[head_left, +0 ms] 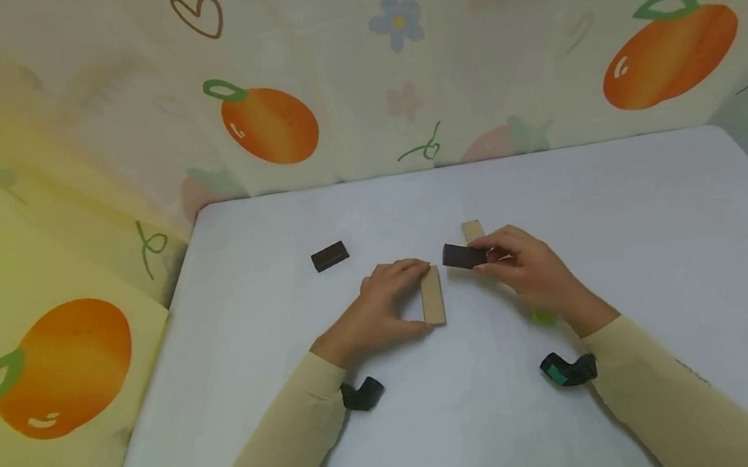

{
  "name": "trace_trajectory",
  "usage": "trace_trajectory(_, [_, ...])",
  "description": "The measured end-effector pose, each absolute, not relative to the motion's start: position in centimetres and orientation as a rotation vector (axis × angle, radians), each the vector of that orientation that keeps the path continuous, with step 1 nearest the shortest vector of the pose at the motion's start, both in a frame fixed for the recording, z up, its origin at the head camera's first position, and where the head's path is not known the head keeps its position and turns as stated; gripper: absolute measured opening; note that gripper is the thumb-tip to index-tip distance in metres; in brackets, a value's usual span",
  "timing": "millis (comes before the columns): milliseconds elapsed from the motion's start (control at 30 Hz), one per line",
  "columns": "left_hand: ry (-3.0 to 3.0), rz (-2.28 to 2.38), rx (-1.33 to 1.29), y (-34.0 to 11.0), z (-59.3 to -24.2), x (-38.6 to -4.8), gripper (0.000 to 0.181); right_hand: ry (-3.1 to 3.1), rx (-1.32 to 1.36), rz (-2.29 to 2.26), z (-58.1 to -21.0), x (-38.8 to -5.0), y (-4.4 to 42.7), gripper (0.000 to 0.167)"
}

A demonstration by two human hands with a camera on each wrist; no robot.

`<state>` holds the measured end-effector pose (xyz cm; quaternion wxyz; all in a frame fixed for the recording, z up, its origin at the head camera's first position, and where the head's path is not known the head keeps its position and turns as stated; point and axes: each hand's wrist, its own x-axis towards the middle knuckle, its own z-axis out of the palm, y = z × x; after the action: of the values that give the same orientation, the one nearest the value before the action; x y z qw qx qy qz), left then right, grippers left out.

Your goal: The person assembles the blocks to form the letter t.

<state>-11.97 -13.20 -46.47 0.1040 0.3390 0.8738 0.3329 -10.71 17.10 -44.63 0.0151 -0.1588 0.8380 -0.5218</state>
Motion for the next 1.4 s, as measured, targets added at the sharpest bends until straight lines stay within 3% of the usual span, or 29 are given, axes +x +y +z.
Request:
trace_trajectory(300, [2.568, 0.962, 0.941, -13.5, -46.8, -11.8, 0.095, 2.483, -0.203, -1.662, -46.0, -11.3, 13.1, 0.037])
trace_trajectory(1067, [2.611, 1.025, 0.839, -13.2, -46.8, -12.2, 0.091, 2.708, -0.396, -1.314, -46.4, -14.4, 15.7, 0.035])
trace_trajectory(1400, [2.626, 1.045, 0.861, -13.2, -47.3, -12.2, 0.092, 2.762, -0.496, -1.210, -46.7, -14.2, 15.2, 0.037])
